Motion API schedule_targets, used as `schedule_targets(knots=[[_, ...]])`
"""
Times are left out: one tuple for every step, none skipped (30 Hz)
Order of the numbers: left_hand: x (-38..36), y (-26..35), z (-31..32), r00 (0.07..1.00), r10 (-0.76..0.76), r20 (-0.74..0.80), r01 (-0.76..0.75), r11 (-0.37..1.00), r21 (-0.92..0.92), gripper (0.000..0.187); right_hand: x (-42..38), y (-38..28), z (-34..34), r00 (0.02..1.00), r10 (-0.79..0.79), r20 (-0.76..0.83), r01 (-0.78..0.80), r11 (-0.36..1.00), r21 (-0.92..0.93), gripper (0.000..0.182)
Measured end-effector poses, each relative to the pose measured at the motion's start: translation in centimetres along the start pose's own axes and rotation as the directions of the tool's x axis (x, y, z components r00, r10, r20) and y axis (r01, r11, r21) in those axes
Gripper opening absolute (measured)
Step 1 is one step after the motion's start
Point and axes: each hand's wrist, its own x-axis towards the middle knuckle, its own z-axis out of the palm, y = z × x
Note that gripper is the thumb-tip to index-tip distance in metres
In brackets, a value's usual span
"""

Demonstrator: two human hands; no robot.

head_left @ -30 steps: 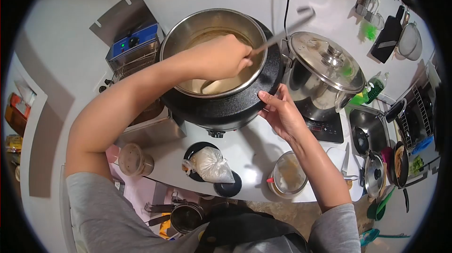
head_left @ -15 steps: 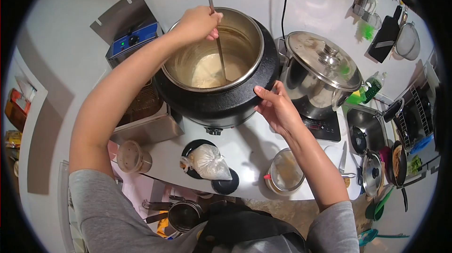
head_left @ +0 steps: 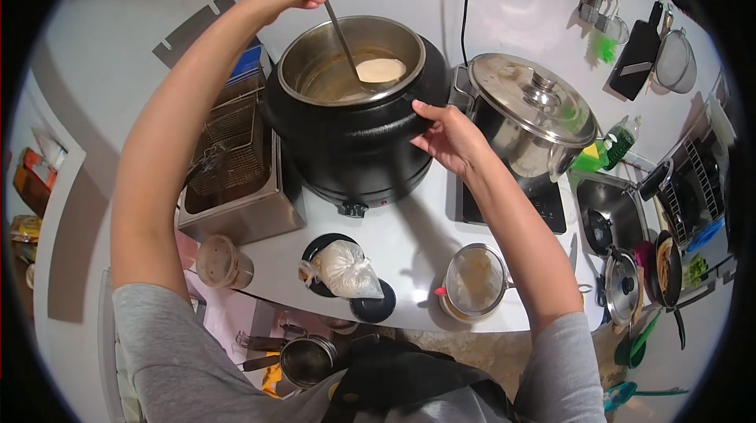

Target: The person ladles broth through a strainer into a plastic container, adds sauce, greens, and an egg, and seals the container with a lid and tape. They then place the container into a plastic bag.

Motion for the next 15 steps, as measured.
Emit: schedule_targets(knots=[[0.2, 0.4, -0.4, 1.0, -0.001, -0.012, 0.001, 1.0, 0.018, 0.028, 0.3, -0.2, 0.0, 1.0, 0.011, 0.002, -0.011, 1.0, -0.001, 0.014], [0.4, 0.8, -0.6, 1.0, -0.001, -0.025, 0.002, 0.999, 0.036, 0.029, 0.7, -0.4, 0.0, 1.0, 0.021, 0.004, -0.021, 1.0, -0.002, 0.015], [0.7, 0.9, -0.9, 0.999, 0.011, -0.037, -0.009, 0.998, 0.064, 0.031, 1.0, -0.7, 0.1, 0.999, 0.032, -0.002, -0.032, 0.999, 0.016, 0.015], [0.9, 0.9, -1.1, 0.999, 0.019, -0.047, -0.016, 0.998, 0.062, 0.031, 1.4, -0.9, 0.2, 0.999, 0.035, -0.007, -0.035, 0.999, 0.02, 0.016], [1.1, 0.9, -1.4, 0.998, 0.028, -0.057, -0.024, 0.998, 0.06, 0.031, 1.9, -1.1, 0.3, 0.999, 0.037, -0.012, -0.037, 0.999, 0.024, 0.017], [1.3, 1.0, -1.6, 0.997, 0.036, -0.064, -0.032, 0.998, 0.059, 0.031, 2.1, -1.2, 0.5, 0.999, 0.04, -0.019, -0.039, 0.999, 0.03, 0.018], [1.5, 1.1, -1.9, 0.998, 0.027, -0.057, -0.024, 0.998, 0.052, 0.03, 2.0, -1.3, 0.8, 0.998, 0.035, -0.045, -0.033, 0.998, 0.059, 0.024], [1.7, 1.2, -2.1, 0.996, 0.04, -0.074, -0.037, 0.998, 0.052, 0.03, 2.3, -1.2, 0.5, 0.999, 0.029, -0.031, -0.027, 0.999, 0.038, 0.026], [1.9, 1.1, -2.2, 0.995, 0.05, -0.09, -0.046, 0.998, 0.05, 0.029, 2.8, -0.9, -0.1, 0.999, 0.026, -0.02, -0.026, 1.0, 0.016, 0.028], [2.3, 0.6, -2.4, 0.993, 0.058, -0.105, -0.054, 0.997, 0.047, 0.029, 2.9, -0.7, -0.6, 1.0, 0.025, -0.009, -0.025, 1.0, -0.006, 0.031], [3.4, -0.1, -3.0, 0.996, 0.035, -0.088, -0.031, 0.998, 0.045, 0.028, 3.0, -0.3, -1.2, 0.995, 0.082, -0.065, -0.087, 0.993, -0.074, 0.041], [3.2, 0.1, -3.1, 0.995, 0.027, -0.092, -0.022, 0.998, 0.059, 0.028, 1.8, -0.1, -1.5, 0.994, 0.015, -0.11, -0.032, 0.986, -0.162, 0.042], [2.9, 1.1, -3.5, 0.995, 0.019, -0.095, -0.012, 0.997, 0.072, 0.028, 0.0, -0.1, -1.8, 0.987, -0.055, -0.15, 0.016, 0.967, -0.253, 0.044], [2.8, 2.2, -3.8, 0.995, 0.01, -0.097, -0.002, 0.997, 0.083, 0.028, -1.9, -0.3, -2.3, 0.975, -0.126, -0.185, 0.055, 0.937, -0.345, 0.045], [0.8, 3.8, -3.4, 0.991, 0.072, -0.112, -0.056, 0.988, 0.141, 0.029, -3.5, -0.5, -3.5, 0.971, -0.205, -0.123, 0.135, 0.895, -0.425, 0.05]])
